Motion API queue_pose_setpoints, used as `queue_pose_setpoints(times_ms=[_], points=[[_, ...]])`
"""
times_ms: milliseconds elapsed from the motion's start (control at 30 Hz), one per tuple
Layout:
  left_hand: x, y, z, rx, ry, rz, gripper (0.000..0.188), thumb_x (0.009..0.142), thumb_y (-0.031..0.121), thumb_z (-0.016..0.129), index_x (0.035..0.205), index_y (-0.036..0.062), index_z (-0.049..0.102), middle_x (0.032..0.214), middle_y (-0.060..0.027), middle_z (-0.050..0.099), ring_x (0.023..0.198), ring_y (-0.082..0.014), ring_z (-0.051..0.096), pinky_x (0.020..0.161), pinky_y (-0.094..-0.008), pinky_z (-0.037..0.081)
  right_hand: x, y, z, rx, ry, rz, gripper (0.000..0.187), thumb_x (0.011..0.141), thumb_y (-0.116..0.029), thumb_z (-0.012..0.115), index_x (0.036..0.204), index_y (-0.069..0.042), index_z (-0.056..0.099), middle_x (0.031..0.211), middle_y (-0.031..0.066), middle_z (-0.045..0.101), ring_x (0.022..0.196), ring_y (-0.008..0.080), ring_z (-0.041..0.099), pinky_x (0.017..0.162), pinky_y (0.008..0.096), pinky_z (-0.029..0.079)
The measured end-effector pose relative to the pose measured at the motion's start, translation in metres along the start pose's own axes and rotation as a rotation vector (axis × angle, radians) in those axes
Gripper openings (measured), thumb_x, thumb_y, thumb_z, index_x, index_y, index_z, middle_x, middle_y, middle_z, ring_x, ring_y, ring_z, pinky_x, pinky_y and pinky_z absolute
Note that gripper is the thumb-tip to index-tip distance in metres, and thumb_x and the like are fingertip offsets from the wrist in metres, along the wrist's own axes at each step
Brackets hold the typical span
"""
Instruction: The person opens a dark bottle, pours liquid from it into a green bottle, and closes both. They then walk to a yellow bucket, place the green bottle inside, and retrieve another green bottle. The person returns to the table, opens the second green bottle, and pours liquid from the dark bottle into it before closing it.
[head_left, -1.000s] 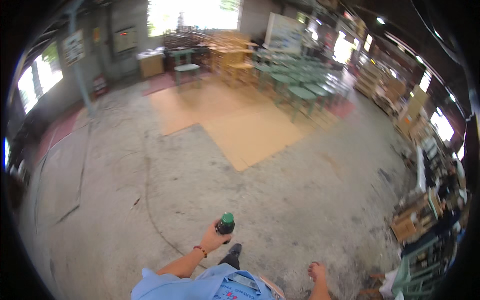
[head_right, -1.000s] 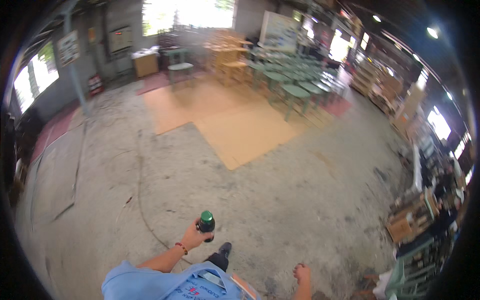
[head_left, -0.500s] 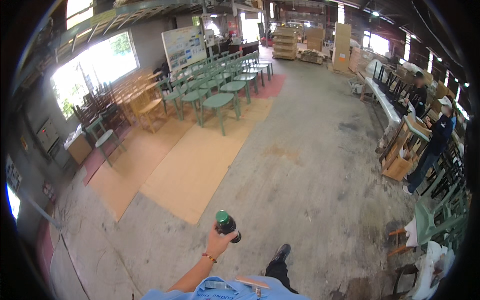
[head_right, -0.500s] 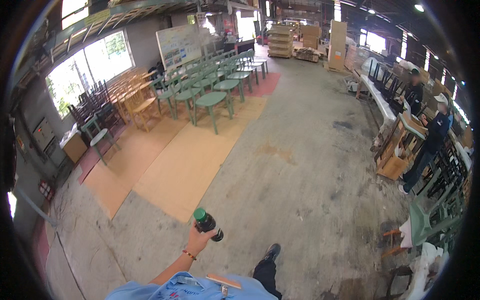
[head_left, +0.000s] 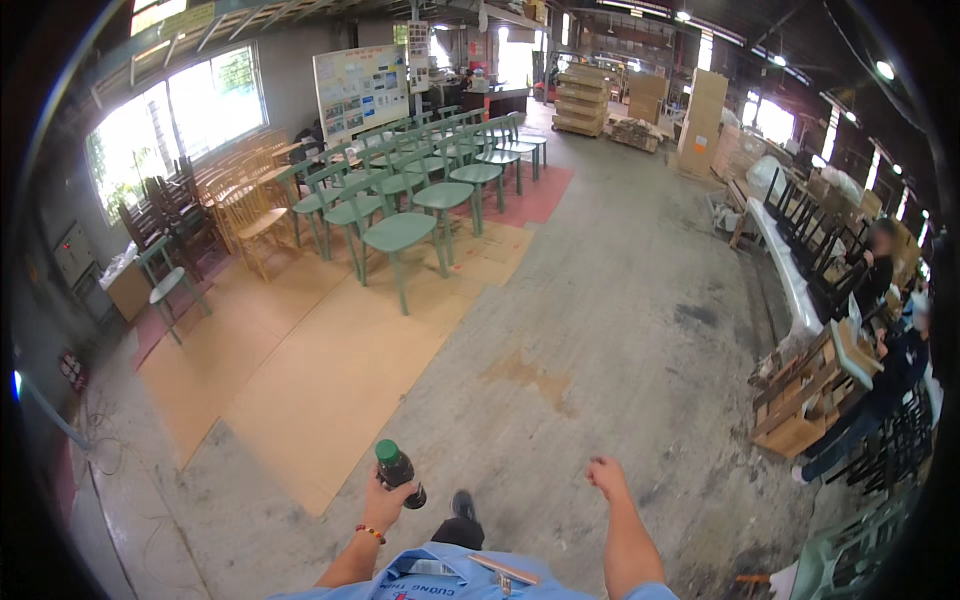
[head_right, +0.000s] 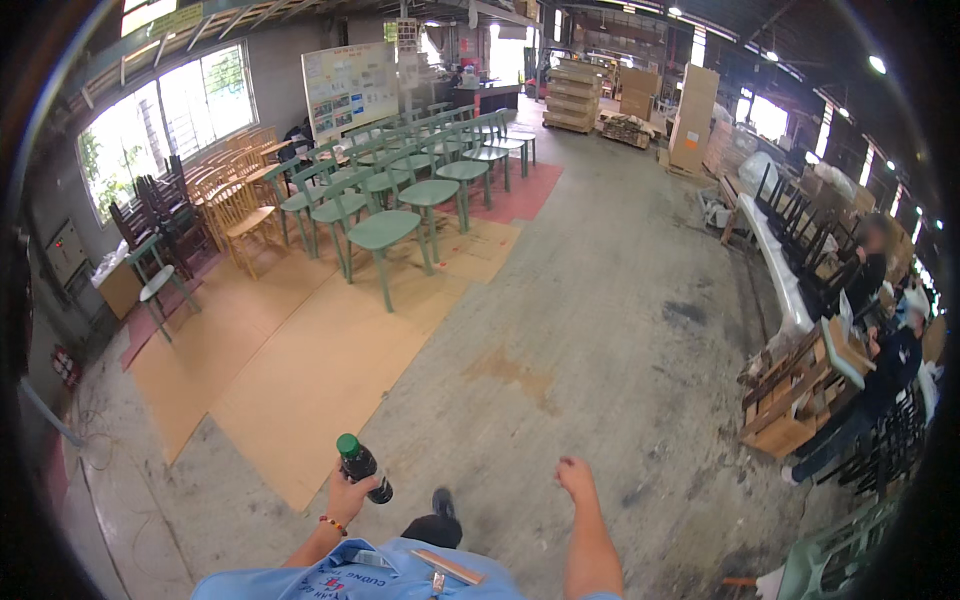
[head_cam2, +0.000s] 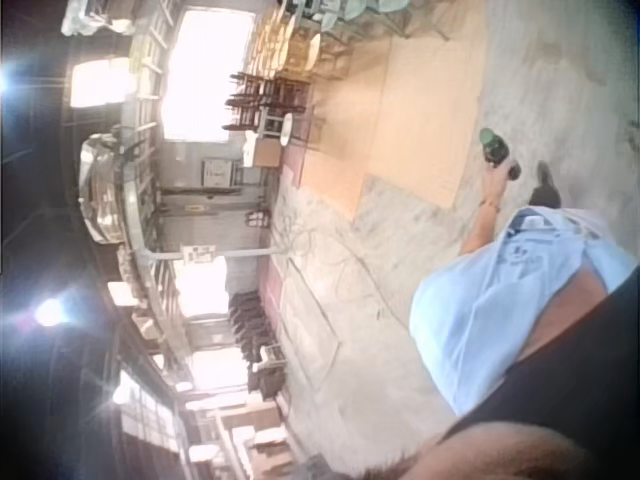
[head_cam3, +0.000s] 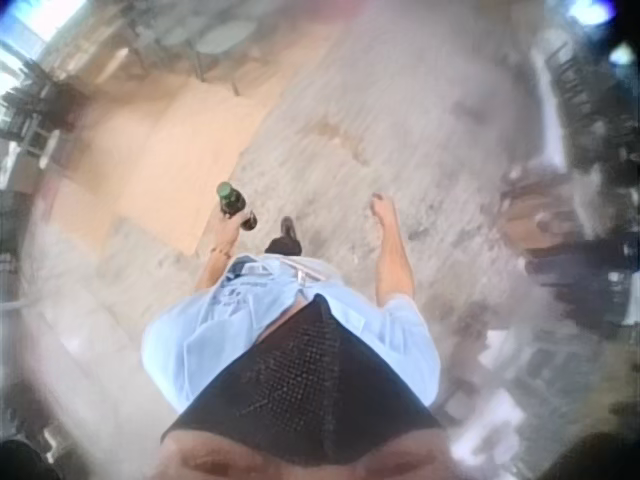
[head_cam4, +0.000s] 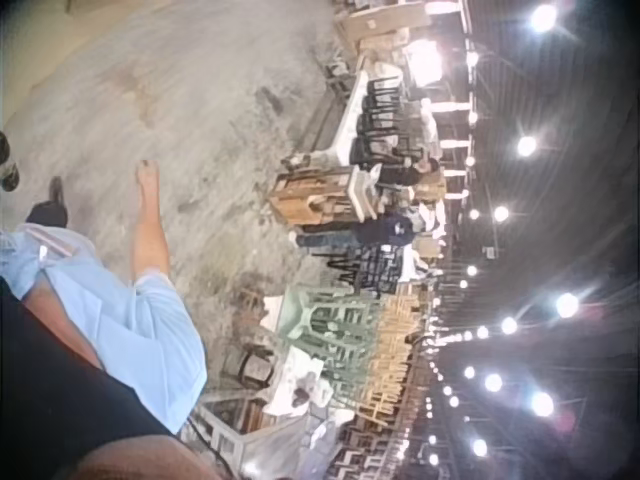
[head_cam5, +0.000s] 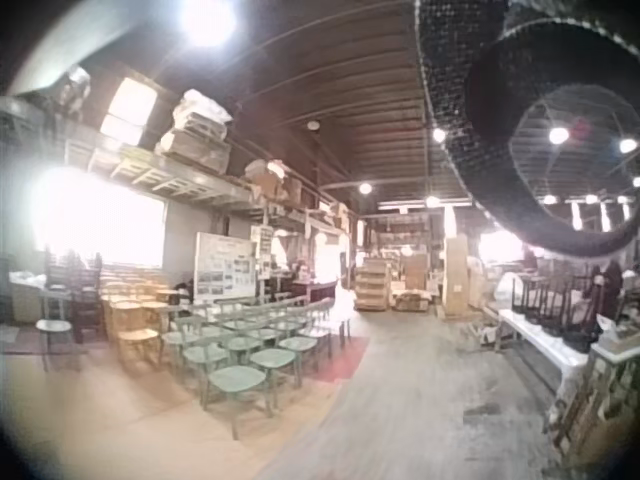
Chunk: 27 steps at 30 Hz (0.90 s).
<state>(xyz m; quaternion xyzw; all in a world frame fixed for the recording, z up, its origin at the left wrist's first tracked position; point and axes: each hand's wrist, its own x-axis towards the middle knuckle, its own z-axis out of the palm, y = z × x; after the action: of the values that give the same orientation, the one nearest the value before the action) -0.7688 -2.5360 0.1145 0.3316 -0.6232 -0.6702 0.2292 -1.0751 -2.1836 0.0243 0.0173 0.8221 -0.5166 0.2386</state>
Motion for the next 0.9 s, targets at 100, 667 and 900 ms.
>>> queue_pose_setpoints(times_ms=[100,667,900], points=[[0.09,-0.007,0.039,0.022,-0.01,-0.026,0.071,0.072,0.006,0.083,0.133,0.0003,0.047,0.12,-0.012,0.064,0.108,-0.0233,0.065,0.095,-0.0393,0.053,0.102,-0.102,0.013,-0.103,-0.017,-0.003,0.041,0.091,-0.014,0.06,0.128,0.001,0.064,0.091,0.011,0.071,0.071,0.0198,0.065,0.06,0.0355,0.051],[0.641,0.1,0.485,-0.016,-0.443,0.184,0.068,0.076,0.01,0.084,0.133,0.0004,0.048,0.118,-0.0109,0.065,0.105,-0.0206,0.065,0.091,-0.0352,0.054,0.314,0.016,-0.13,-0.691,-0.281,0.308,0.012,0.073,-0.016,0.065,0.079,-0.007,0.071,0.08,0.0164,0.07,0.075,0.033,0.07,0.068,0.044,0.055],[0.801,0.148,0.63,0.076,-0.361,0.135,0.052,0.078,0.0,0.079,0.124,0.0022,0.054,0.108,-0.0061,0.066,0.098,-0.0163,0.065,0.088,-0.0326,0.054,0.66,-0.056,-0.226,-0.95,-0.171,0.164,0.011,0.074,-0.013,0.061,0.067,-0.008,0.068,0.076,0.016,0.069,0.076,0.0344,0.069,0.068,0.0459,0.053]])
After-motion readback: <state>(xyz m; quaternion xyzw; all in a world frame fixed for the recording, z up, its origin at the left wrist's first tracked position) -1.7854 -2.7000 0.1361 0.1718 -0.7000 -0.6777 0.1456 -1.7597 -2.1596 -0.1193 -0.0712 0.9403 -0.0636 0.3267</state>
